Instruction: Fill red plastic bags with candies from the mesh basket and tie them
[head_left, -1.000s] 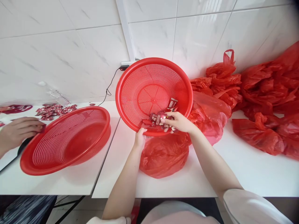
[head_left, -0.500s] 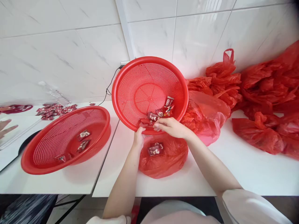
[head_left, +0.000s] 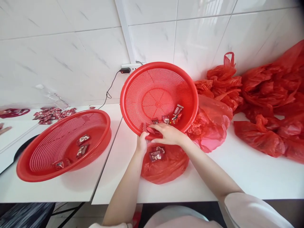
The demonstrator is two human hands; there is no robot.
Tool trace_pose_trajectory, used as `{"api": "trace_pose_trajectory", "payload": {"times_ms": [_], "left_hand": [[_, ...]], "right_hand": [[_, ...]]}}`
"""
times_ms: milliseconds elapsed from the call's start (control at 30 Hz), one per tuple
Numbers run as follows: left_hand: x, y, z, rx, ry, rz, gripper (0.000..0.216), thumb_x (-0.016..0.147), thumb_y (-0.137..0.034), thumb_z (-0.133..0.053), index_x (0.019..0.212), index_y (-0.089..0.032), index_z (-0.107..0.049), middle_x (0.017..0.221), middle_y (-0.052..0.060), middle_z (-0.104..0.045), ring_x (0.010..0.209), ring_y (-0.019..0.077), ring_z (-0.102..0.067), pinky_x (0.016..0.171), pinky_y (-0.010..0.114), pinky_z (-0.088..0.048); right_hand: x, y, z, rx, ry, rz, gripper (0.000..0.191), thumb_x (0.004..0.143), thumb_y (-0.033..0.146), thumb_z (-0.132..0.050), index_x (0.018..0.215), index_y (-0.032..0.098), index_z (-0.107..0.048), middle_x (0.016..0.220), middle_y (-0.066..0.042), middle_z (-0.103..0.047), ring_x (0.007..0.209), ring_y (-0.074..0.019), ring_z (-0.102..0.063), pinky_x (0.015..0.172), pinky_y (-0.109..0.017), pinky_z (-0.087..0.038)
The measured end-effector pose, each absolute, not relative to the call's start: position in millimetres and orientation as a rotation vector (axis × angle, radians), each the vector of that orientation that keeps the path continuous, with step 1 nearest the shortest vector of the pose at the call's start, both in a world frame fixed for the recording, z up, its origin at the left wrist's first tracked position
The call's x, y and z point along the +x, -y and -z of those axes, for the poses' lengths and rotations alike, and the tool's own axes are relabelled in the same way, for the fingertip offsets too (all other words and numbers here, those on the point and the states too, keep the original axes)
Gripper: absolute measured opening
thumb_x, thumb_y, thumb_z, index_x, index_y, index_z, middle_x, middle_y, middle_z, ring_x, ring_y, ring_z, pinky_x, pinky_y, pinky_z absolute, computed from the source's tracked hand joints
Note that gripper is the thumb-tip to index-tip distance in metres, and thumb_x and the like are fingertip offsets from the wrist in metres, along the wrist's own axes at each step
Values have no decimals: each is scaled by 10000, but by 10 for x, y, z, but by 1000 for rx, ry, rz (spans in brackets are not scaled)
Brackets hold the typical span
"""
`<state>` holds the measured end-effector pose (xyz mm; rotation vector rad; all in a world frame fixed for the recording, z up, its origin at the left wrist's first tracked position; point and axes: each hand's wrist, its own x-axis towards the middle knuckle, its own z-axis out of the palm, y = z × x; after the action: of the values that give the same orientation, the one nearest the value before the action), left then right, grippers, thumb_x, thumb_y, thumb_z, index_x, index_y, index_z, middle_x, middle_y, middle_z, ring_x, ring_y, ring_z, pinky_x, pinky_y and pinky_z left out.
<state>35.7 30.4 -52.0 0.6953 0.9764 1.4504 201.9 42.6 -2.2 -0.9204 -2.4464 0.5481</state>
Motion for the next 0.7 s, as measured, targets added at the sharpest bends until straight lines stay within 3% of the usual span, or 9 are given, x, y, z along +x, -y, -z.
{"api": "trace_pose_trajectory", "payload": {"times_ms": [100, 267, 400, 500, 600, 700], "left_hand": [[350, -308, 480, 671, -992, -1426, 306, 602, -234, -593, 858, -119, -714, 815, 66, -729, 801, 252, -671, 693, 343, -545], [333, -316, 453, 643, -1007, -1446, 346, 594, -233, -590, 897, -111, -703, 846, 81, -731, 842, 265, -676, 718, 349, -546], [303, -326, 459, 668, -1027, -1418, 354, 610, -258, -584, 915, -111, -688, 862, 89, -729, 838, 278, -684, 690, 363, -552], [301, -315, 441, 677, -981, -1397, 426, 622, -255, -583, 1015, -116, -670, 982, 112, -730, 965, 320, -678, 760, 417, -561], [316, -300, 421, 679, -973, -1397, 463, 624, -250, -591, 1062, -111, -647, 1021, 129, -725, 1007, 347, -671, 793, 462, -559], [327, -301, 427, 654, -957, -1417, 471, 613, -232, -596, 1067, -114, -635, 1011, 123, -727, 1027, 348, -669, 833, 466, -550]], "right_hand": [[2023, -411, -14, -891, 2422, -576, 459, 896, 438, -604, 1286, 208, -532, 1155, -113, -655, 1033, -250, -624, 885, -381, -478], [1976, -422, 12, -801, 2367, -471, 355, 828, 411, -697, 1080, 191, -579, 1065, -102, -658, 1051, -261, -594, 970, -434, -409], [1951, -431, 31, -810, 2151, -659, 263, 829, 318, -689, 1026, 195, -566, 1037, -70, -667, 984, -217, -632, 926, -385, -460], [1965, -454, 41, -874, 1925, -777, 348, 853, 279, -645, 1181, 207, -556, 1039, -46, -682, 929, -183, -652, 870, -340, -500], [1989, -515, 73, -982, 1724, -870, 503, 830, 298, -663, 1308, 208, -537, 862, -10, -700, 749, -162, -649, 798, -342, -528], [2010, -594, 116, -920, 1494, -1135, 641, 745, 304, -736, 1337, 162, -536, 893, -39, -730, 770, -175, -675, 813, -367, -549]]}}
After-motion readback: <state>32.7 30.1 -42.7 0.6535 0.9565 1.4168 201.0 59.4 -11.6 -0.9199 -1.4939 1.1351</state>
